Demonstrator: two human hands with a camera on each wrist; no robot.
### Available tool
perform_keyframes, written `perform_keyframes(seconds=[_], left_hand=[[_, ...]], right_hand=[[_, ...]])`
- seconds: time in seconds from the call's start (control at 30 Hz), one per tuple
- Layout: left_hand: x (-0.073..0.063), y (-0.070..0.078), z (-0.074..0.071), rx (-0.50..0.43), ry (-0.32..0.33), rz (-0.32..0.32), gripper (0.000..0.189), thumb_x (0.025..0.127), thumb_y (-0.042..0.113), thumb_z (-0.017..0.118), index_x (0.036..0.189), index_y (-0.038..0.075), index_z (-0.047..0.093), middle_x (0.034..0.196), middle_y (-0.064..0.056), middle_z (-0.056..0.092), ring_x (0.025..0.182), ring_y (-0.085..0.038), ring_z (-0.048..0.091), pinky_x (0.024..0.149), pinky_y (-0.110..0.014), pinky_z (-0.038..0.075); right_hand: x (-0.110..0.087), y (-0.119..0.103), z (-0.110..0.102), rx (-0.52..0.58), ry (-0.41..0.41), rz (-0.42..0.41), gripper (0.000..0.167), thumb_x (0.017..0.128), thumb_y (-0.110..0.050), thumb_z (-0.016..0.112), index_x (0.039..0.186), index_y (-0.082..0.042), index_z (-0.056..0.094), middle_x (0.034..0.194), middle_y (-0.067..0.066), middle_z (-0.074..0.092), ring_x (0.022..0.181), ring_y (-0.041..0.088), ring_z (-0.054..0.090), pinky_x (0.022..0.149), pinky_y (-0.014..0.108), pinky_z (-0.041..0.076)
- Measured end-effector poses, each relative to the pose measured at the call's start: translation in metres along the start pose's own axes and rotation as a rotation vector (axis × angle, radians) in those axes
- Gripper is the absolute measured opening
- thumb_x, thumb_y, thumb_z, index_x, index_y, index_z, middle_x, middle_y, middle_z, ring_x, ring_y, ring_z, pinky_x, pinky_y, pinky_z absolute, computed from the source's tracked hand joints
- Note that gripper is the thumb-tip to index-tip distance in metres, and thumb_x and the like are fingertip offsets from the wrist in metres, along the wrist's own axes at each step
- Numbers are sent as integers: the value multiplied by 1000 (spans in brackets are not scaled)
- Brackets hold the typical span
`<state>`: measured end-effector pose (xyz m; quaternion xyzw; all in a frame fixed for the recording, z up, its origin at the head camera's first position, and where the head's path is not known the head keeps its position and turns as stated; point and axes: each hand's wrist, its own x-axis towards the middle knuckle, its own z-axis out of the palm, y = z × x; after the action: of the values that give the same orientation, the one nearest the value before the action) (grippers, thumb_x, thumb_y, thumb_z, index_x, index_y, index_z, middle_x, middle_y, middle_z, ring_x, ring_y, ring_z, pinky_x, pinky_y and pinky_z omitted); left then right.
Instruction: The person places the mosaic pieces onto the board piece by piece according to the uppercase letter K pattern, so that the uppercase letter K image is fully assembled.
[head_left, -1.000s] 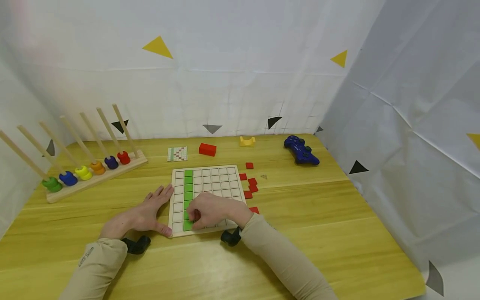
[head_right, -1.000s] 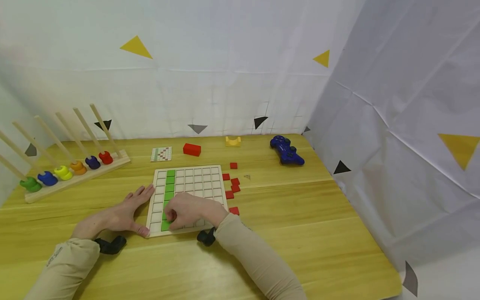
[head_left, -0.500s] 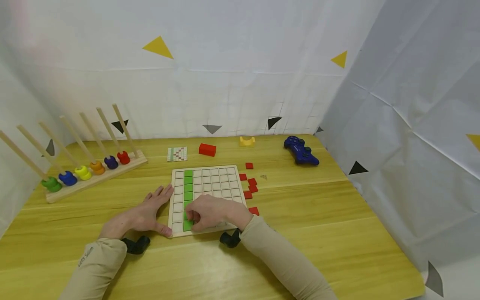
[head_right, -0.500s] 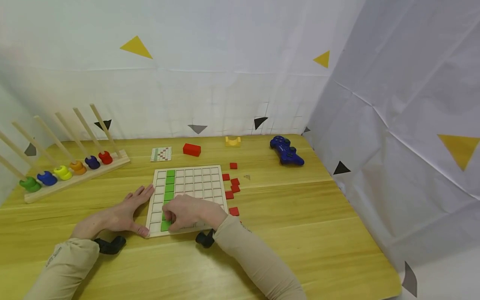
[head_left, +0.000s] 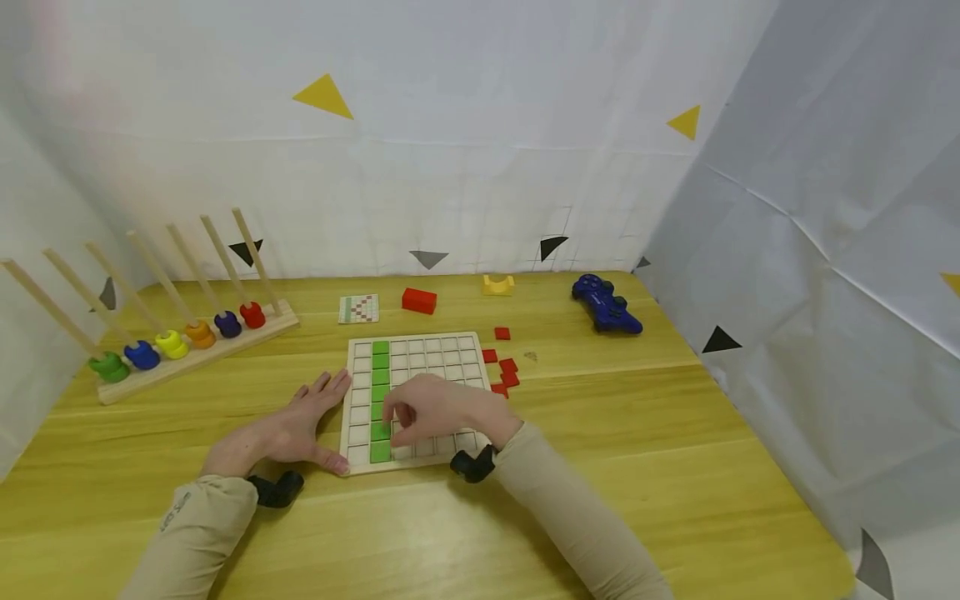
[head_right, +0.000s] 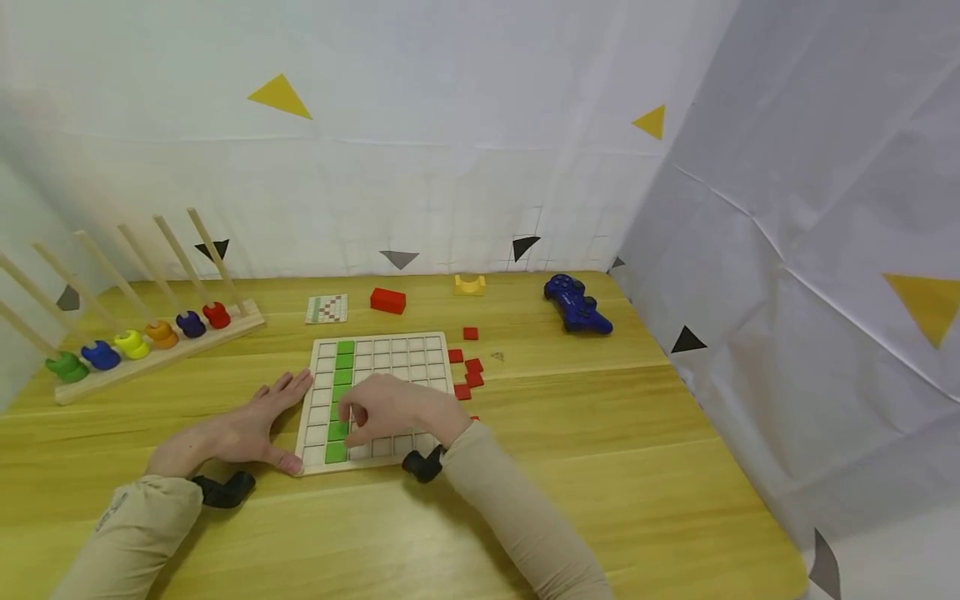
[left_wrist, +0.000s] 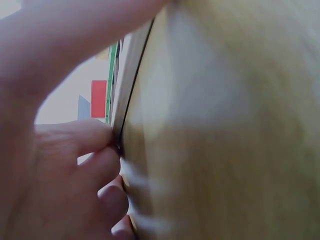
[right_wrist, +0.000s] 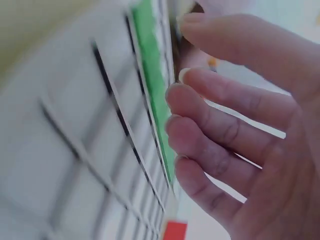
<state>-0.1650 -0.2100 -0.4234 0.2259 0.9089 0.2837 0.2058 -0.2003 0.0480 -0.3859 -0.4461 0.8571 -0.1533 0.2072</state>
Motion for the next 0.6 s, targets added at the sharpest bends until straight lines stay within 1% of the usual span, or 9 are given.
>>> perform_keyframes(seconds=[0.1,0.17,0.27,0.37,0.4,0.5,0.6], left_hand=[[0,0,1,-4,4,1,134,67,52,88,159,-2,6,166,-24,0,151,-48,-7,118,-67,-1],[0,0,1,0,6,5,134,67,51,88,159,-3,6,166,-24,1,151,-48,-7,118,-67,-1],[0,-1,2,3,8,11,134,67,51,88,158,-4,6,166,-24,1,151,-48,-7,118,-67,-1],[0,-2,2,4,11,14,134,67,51,89,158,-4,6,166,-24,1,151,-48,-6,118,-67,-1],[0,-2,2,4,12,15,134,67,51,89,158,-4,7,166,-24,1,151,-48,-6,118,-67,-1],[1,-2,2,8,12,13,134,67,51,89,159,-3,6,166,-24,1,151,-48,-6,118,-67,0],[1,-3,3,6,11,8,135,67,51,89,159,-3,6,166,-24,1,151,-48,-6,118,-67,0]], right_hand=[[-8,17,-13,45,96,44,27,93,-32,72,113,-14,68,87,-7,62,81,9,56,74,21,48],[-13,31,-21,81,170,83,31,93,-30,72,116,-10,67,96,-2,64,89,13,57,80,25,49],[-21,58,-32,111,294,129,34,94,-26,72,119,-5,66,107,6,65,99,19,58,86,31,50],[-31,88,-40,134,407,170,32,95,-19,70,120,0,65,114,15,63,104,28,58,89,40,51],[-34,98,-42,137,438,190,31,95,-16,69,120,1,64,116,16,62,105,30,57,90,43,51],[-45,127,-48,143,498,255,30,95,-9,66,122,5,63,121,21,59,111,38,55,95,49,49],[-55,150,-53,154,490,354,33,95,-7,64,126,5,61,127,22,56,118,41,52,101,52,46]])
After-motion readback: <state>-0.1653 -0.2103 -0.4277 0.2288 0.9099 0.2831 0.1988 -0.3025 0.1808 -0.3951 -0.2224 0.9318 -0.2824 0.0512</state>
